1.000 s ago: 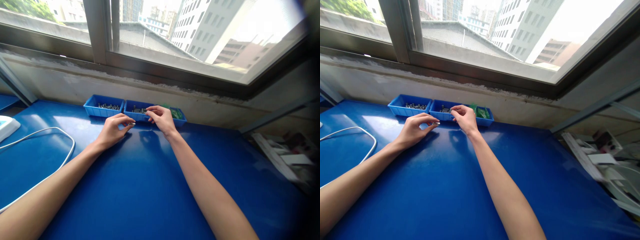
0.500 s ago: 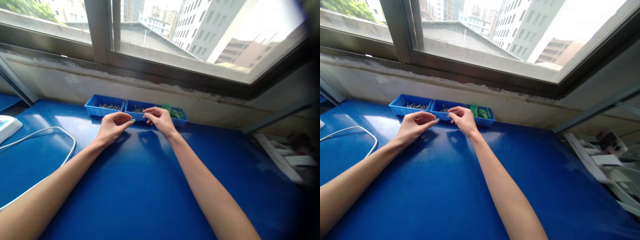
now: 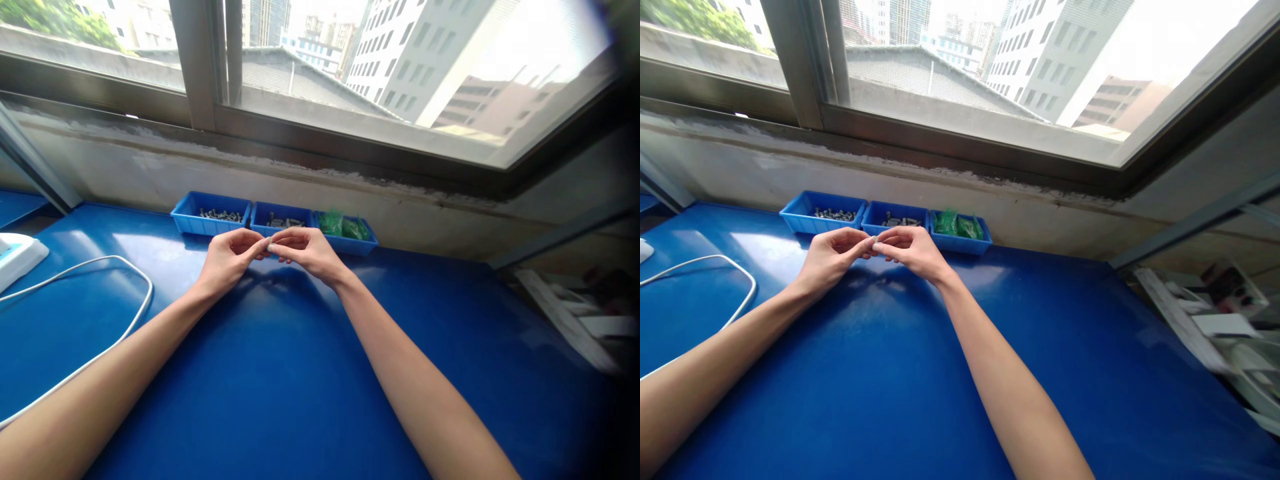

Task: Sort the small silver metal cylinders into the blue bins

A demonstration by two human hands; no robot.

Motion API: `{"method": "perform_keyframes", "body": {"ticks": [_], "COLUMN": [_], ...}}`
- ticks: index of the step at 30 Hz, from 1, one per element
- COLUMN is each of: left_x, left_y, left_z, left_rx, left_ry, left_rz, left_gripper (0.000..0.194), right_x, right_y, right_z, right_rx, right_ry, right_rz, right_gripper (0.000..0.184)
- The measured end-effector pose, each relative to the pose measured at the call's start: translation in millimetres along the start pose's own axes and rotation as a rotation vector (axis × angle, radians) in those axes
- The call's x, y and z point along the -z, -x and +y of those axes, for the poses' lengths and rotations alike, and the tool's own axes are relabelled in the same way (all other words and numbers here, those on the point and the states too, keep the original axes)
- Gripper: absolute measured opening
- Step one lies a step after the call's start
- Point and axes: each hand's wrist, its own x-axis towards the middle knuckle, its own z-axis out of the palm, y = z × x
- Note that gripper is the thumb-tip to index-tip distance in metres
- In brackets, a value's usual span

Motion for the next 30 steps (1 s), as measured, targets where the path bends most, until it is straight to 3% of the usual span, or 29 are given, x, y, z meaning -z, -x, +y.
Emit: {"method": "perform_keyframes", "body": {"ticks": [4,10,13,18,22,25,30], "left_x": [-1.9,0.7,2.3,3.5,4.4,4.2,2.8], "left_y": [0,-1,-2,0,0,0,1], "left_z": [-1,-8,-11,-9,-8,-8,-3], "left_rx": [0.029,0.049,0.034,0.018,-0.001,0.025,0.046], "left_ry": [-0.011,-0.049,-0.068,-0.166,-0.296,-0.306,-0.306], "left_rz": [0.016,0.019,0.011,0.086,0.161,0.145,0.075], "left_gripper": [0.042,0.045,0.044,0.037,0.037,0.042,0.045], "right_x": [3,18,20,13,6,2,-6], "right_y": [-4,-9,-10,-8,-2,3,10], "right_z": [2,7,10,4,4,11,22], "right_rx": [0.048,0.080,0.051,0.125,0.235,0.262,0.224], "right_ry": [0.025,0.166,0.178,0.224,0.318,0.370,0.478], "right_rz": [0.144,0.560,0.617,0.520,0.456,0.345,0.082], "right_gripper": [0.032,0.029,0.032,0.025,0.044,0.051,0.047]}}
